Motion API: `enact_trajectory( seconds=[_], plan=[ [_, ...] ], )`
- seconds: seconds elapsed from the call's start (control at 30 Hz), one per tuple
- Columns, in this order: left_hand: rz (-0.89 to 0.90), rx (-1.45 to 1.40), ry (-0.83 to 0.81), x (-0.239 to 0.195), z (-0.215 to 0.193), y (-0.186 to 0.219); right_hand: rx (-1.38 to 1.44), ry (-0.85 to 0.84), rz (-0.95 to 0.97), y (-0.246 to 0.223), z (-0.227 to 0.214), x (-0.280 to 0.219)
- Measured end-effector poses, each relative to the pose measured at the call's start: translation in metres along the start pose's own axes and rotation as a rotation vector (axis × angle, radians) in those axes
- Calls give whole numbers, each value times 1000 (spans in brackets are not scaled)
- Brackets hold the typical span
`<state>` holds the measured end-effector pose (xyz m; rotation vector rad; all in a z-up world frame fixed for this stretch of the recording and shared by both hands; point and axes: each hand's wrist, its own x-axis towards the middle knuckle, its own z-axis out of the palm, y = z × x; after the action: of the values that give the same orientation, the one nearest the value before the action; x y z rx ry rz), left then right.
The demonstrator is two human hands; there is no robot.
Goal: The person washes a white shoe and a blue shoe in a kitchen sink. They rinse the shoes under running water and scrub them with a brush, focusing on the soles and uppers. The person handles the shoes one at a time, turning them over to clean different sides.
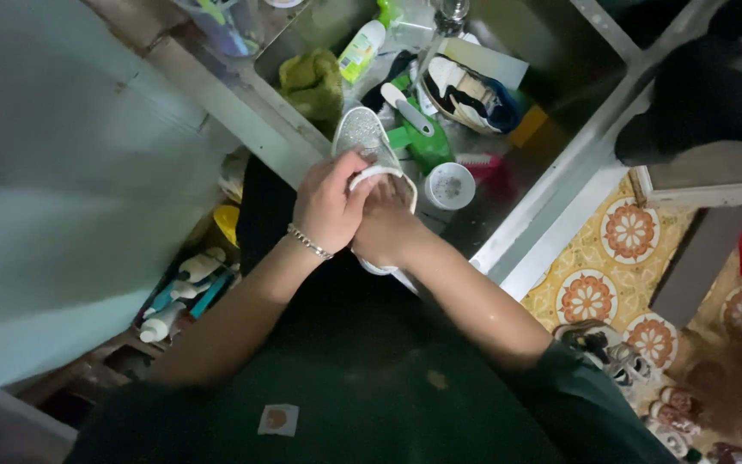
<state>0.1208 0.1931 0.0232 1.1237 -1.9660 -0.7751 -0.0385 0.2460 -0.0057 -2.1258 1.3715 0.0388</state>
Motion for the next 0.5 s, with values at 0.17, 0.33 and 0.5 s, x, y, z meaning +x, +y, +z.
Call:
enact_trajectory(
  seconds=[0.17, 0.33, 0.5],
  plan=[
    [-54, -172, -35, -12, -19, 43, 112, 444, 158, -37, -30, -50],
    [31, -151, -80, -27, -2, 21, 246, 969, 177, -17, -31, -124],
    [219, -401, -275, -7, 22, 37, 1108, 931, 411, 46, -55, -167]
  ],
)
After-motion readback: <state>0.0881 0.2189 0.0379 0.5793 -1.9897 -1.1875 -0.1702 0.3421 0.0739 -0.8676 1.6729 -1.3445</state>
